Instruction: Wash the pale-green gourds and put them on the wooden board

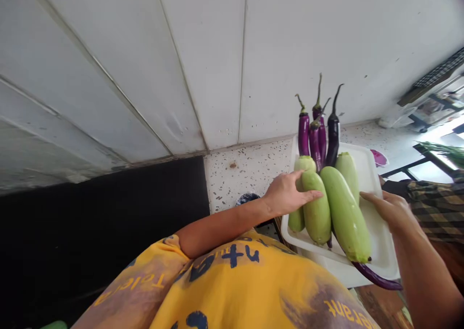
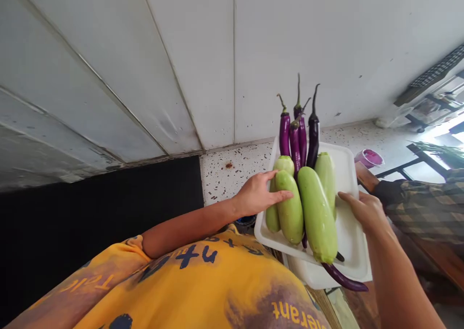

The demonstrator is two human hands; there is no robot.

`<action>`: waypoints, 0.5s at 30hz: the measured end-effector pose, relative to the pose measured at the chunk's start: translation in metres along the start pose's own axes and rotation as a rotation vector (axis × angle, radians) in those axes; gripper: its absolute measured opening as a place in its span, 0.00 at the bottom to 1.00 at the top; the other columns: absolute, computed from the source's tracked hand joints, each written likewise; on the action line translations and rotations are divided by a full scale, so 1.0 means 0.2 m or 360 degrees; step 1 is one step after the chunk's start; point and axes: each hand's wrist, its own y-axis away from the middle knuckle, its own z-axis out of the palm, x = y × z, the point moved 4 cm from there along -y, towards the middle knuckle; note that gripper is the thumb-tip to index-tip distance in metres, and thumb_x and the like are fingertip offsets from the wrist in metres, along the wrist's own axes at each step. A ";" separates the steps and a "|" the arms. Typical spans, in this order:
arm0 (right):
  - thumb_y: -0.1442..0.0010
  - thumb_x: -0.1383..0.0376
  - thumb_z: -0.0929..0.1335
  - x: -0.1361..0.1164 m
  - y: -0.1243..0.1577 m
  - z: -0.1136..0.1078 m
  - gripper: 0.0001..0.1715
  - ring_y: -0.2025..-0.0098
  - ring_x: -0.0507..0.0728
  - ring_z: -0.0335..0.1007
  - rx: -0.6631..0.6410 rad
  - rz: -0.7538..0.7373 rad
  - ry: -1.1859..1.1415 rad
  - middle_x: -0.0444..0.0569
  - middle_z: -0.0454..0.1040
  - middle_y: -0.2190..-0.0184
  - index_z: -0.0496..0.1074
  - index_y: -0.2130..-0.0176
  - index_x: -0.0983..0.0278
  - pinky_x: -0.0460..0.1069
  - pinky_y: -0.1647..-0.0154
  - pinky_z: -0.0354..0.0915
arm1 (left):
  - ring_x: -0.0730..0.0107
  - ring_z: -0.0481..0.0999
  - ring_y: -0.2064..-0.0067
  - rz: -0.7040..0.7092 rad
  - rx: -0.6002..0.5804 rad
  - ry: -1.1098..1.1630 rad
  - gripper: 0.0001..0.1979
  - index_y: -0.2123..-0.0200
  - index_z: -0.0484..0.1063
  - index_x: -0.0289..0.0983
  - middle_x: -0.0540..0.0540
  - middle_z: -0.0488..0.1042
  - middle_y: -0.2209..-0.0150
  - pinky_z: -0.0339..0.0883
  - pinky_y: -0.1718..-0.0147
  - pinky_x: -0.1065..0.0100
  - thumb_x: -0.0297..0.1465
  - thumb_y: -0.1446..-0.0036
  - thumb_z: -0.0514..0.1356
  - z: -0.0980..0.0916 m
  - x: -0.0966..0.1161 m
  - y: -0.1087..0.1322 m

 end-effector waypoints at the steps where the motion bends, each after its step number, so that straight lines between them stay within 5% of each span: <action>1: 0.43 0.59 0.73 -0.08 0.00 0.05 0.19 0.78 0.55 0.71 -0.0009 -0.0023 -0.0005 0.57 0.78 0.75 0.80 0.60 0.74 0.53 0.70 0.64 | 0.49 0.75 0.41 -0.0046 0.0013 0.0016 0.37 0.39 0.72 0.37 0.38 0.76 0.42 0.69 0.41 0.54 0.48 0.48 0.70 -0.05 -0.04 -0.02; 7: 0.42 0.64 0.71 -0.56 0.05 0.50 0.12 0.79 0.52 0.67 -0.0049 -0.0130 -0.0051 0.48 0.74 0.79 0.79 0.67 0.73 0.49 0.72 0.61 | 0.53 0.78 0.45 -0.0159 0.0054 -0.0004 0.25 0.46 0.77 0.39 0.43 0.80 0.48 0.71 0.44 0.60 0.43 0.46 0.68 -0.50 -0.30 -0.24; 11: 0.46 0.67 0.71 -0.94 0.07 0.95 0.11 0.79 0.52 0.63 -0.0059 -0.0135 -0.0088 0.44 0.69 0.83 0.73 0.78 0.67 0.47 0.76 0.57 | 0.49 0.77 0.43 -0.0207 0.0111 -0.0115 0.25 0.45 0.75 0.38 0.40 0.79 0.46 0.68 0.42 0.57 0.41 0.45 0.65 -0.95 -0.56 -0.46; 15: 0.46 0.66 0.67 -1.28 0.07 1.45 0.10 0.76 0.53 0.64 -0.0159 -0.0126 -0.0282 0.43 0.69 0.81 0.72 0.77 0.65 0.47 0.75 0.56 | 0.42 0.74 0.41 -0.0209 0.0143 -0.0247 0.27 0.45 0.75 0.45 0.40 0.78 0.47 0.68 0.42 0.50 0.47 0.47 0.63 -1.43 -0.86 -0.69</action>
